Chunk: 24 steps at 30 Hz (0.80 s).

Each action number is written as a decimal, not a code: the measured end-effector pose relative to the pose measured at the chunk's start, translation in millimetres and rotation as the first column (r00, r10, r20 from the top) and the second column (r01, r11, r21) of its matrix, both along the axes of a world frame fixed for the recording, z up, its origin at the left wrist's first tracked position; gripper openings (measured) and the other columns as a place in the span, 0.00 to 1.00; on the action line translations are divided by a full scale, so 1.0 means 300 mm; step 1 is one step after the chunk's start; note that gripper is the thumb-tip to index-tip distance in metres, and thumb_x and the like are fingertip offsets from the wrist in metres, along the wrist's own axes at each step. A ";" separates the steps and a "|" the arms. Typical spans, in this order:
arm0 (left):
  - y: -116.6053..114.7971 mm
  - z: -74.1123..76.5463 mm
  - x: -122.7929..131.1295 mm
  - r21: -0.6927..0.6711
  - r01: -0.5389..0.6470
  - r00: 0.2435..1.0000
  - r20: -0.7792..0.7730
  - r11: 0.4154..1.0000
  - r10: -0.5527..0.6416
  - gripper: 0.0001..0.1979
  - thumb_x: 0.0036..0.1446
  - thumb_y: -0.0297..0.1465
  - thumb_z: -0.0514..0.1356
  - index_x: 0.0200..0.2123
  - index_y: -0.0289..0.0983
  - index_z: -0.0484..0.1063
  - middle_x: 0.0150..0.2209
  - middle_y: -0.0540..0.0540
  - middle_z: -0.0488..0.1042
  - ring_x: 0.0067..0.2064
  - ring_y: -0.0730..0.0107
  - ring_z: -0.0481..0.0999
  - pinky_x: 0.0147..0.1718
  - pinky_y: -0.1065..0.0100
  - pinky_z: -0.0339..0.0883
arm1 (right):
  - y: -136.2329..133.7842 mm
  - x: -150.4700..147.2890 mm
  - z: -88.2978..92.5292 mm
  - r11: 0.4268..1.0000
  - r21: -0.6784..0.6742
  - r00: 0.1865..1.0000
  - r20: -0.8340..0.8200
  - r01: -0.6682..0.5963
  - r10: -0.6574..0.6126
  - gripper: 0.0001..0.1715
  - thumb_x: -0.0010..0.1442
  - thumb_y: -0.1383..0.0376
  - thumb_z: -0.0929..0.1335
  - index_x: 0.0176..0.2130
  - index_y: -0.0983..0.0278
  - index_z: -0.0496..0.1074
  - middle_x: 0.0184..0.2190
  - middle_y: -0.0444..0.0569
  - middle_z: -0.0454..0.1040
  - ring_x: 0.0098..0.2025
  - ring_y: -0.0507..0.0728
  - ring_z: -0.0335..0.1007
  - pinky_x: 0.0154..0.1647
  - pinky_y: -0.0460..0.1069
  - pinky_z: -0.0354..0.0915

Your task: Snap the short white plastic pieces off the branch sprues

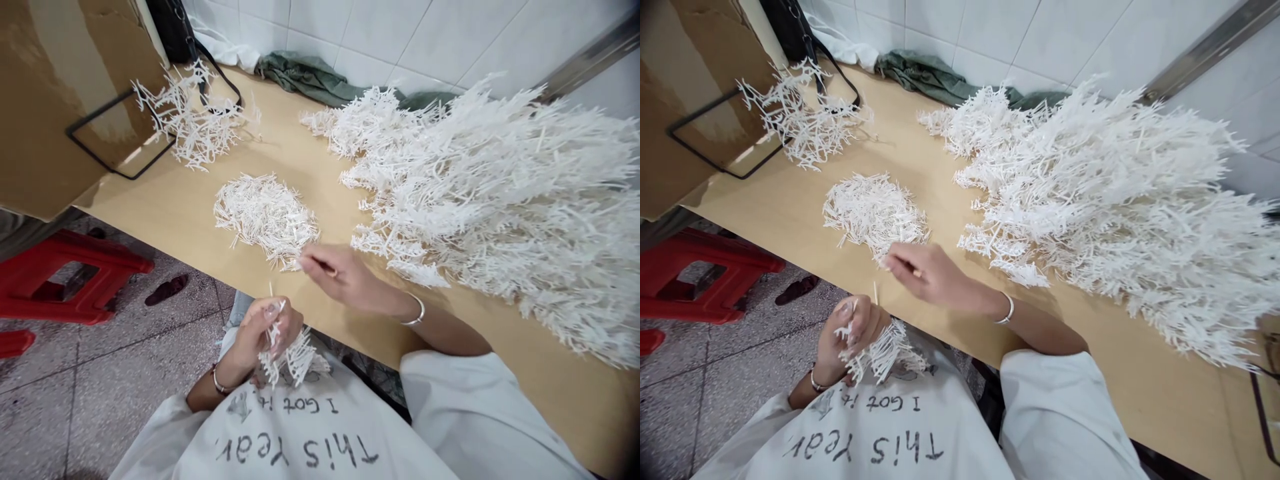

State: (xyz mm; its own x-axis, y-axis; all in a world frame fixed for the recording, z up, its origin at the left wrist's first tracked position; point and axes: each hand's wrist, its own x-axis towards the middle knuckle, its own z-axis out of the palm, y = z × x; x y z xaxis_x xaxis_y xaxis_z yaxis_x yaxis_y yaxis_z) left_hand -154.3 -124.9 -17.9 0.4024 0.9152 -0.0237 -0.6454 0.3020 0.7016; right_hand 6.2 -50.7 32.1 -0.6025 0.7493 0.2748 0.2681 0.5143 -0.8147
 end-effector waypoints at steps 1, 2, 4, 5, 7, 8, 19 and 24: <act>-0.001 0.006 -0.003 -0.010 -0.008 0.999 -0.038 1.000 0.008 0.23 0.55 0.48 0.53 0.17 0.38 0.60 0.09 0.55 0.52 0.13 0.79 0.48 0.14 0.71 0.44 | 0.029 0.009 -0.004 0.991 0.112 0.993 0.083 0.079 -0.089 0.16 0.66 0.62 0.59 0.27 0.65 0.59 0.21 0.40 0.56 0.23 0.46 0.50 0.26 0.45 0.49; 0.000 0.012 -0.007 -0.021 -0.005 0.997 -0.072 1.000 0.004 0.24 0.56 0.50 0.51 0.19 0.37 0.62 0.11 0.55 0.53 0.14 0.78 0.50 0.15 0.71 0.46 | 0.059 0.020 -0.015 0.966 0.207 0.970 0.154 0.153 -0.186 0.15 0.67 0.62 0.59 0.28 0.65 0.60 0.22 0.41 0.58 0.23 0.47 0.52 0.27 0.45 0.50; 0.010 0.021 -0.013 -0.035 0.008 0.991 -0.134 0.999 -0.012 0.26 0.56 0.53 0.48 0.23 0.37 0.65 0.15 0.53 0.56 0.17 0.76 0.53 0.17 0.70 0.50 | 0.118 0.043 -0.052 0.906 0.344 0.888 0.296 0.245 -0.353 0.13 0.66 0.62 0.58 0.31 0.65 0.62 0.24 0.43 0.62 0.25 0.49 0.56 0.29 0.46 0.52; 0.016 0.026 -0.015 -0.041 0.016 0.987 -0.160 0.999 -0.022 0.26 0.56 0.53 0.47 0.24 0.36 0.66 0.16 0.52 0.57 0.18 0.75 0.55 0.18 0.69 0.51 | 0.143 0.053 -0.074 0.889 0.374 0.843 0.358 0.264 -0.401 0.12 0.66 0.62 0.58 0.33 0.65 0.63 0.26 0.45 0.64 0.26 0.50 0.58 0.30 0.47 0.53; 0.027 0.034 -0.020 -0.051 0.029 0.980 -0.193 0.998 -0.039 0.25 0.54 0.51 0.47 0.25 0.36 0.67 0.18 0.50 0.60 0.20 0.72 0.58 0.20 0.68 0.55 | 0.176 0.068 -0.113 0.871 0.413 0.781 0.437 0.266 -0.446 0.10 0.65 0.64 0.59 0.36 0.66 0.64 0.30 0.49 0.68 0.30 0.54 0.62 0.32 0.48 0.57; 0.031 0.038 -0.023 -0.052 0.041 0.979 -0.200 0.998 -0.050 0.23 0.53 0.49 0.47 0.26 0.36 0.67 0.18 0.49 0.61 0.21 0.70 0.60 0.21 0.66 0.57 | 0.184 0.071 -0.125 0.864 0.432 0.771 0.448 0.257 -0.453 0.09 0.64 0.65 0.59 0.39 0.67 0.65 0.34 0.52 0.68 0.34 0.56 0.64 0.34 0.50 0.59; 0.007 0.003 -0.041 -0.077 -0.030 0.967 -0.253 0.997 0.009 0.17 0.56 0.41 0.48 0.34 0.37 0.72 0.29 0.43 0.73 0.37 0.60 0.71 0.35 0.62 0.66 | -0.049 0.008 0.050 0.775 0.628 0.971 0.222 -0.072 -0.090 0.16 0.60 0.53 0.65 0.36 0.64 0.68 0.33 0.49 0.71 0.37 0.56 0.64 0.40 0.52 0.58; -0.003 -0.014 -0.035 -0.051 -0.077 0.935 -0.350 0.996 0.055 0.16 0.57 0.40 0.50 0.38 0.36 0.72 0.35 0.43 0.74 0.43 0.61 0.71 0.41 0.63 0.67 | -0.086 -0.014 0.028 0.648 0.735 0.859 0.450 -0.200 -0.244 0.14 0.64 0.58 0.63 0.37 0.67 0.69 0.34 0.51 0.72 0.38 0.56 0.61 0.41 0.52 0.54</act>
State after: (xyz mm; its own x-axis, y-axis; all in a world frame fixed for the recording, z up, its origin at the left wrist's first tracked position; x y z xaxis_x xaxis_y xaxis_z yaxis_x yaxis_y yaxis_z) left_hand -164.7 -125.8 -22.0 0.2977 0.9314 -0.2093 -0.3842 0.3176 0.8669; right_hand 2.1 -76.6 40.4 -0.7971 0.4348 0.4191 0.5111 0.8553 0.0847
